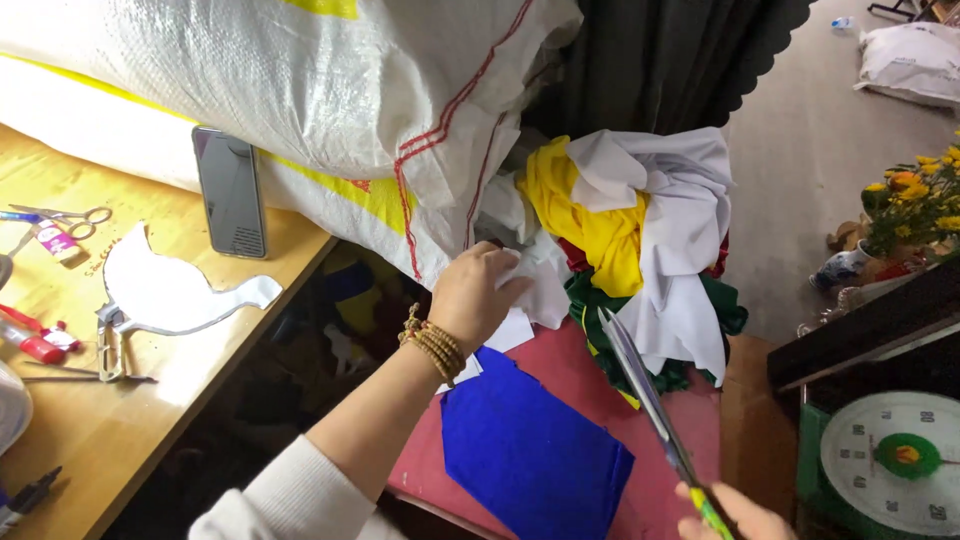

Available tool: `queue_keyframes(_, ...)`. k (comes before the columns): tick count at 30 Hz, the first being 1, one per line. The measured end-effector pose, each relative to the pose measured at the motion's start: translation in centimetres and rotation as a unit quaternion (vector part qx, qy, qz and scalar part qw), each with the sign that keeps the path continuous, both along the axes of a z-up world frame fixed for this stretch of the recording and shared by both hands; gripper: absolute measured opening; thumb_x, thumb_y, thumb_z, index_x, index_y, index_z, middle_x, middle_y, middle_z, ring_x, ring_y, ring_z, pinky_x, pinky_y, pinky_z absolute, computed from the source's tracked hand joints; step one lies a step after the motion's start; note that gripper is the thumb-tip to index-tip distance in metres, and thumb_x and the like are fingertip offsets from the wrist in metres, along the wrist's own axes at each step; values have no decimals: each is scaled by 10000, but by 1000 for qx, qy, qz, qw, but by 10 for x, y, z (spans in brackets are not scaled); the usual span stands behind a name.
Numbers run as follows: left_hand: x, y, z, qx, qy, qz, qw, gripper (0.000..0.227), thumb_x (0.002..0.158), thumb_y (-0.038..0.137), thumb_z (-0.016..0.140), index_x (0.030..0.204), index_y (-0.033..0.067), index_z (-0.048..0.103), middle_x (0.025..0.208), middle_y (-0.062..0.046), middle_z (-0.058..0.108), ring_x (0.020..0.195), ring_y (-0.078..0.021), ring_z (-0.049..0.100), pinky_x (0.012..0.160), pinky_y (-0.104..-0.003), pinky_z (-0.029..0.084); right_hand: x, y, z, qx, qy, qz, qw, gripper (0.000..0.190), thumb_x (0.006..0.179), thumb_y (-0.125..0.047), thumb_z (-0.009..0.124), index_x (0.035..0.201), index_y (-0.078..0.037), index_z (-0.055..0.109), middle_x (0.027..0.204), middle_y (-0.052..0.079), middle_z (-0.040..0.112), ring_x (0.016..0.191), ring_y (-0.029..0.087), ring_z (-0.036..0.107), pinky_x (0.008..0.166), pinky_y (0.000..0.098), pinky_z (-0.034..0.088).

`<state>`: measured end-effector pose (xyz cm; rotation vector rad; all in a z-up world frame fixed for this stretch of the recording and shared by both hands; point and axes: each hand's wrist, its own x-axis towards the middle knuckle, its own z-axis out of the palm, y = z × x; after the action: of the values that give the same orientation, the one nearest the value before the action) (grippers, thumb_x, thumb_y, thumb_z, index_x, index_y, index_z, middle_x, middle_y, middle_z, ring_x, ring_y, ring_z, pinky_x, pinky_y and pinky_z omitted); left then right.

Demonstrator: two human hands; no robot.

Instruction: The person cuts a white piece of fabric into smaller squares using scissors, then places the squares on a blue fabric piece. They fold the blue fabric over the white squares and continue to arrange the materials.

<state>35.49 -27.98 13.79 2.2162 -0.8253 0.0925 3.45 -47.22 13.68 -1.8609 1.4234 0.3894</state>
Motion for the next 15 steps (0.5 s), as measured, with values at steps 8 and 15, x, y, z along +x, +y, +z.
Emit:
queue_keyframes(8,-91,71,-4,-345,415,14,842,139,892,-32,696,988,5,789,882,-55,761,730,-83,621,659,-231,530,21,-32,-56,76,-200,162,963,337,825,-140,815,1143,-39,766,659,79,537,602,164,470,599,287,390)
queue_keyframes(15,-169,121,1,-440,577,-106,680,336,886,-102,717,1142,76,592,793,-52,710,688,-124,642,689,-253,529,51,57,-6,336,-438,150,820,731,800,-355,699,1394,39,540,1192,344,789,886,420,804,581,327,428)
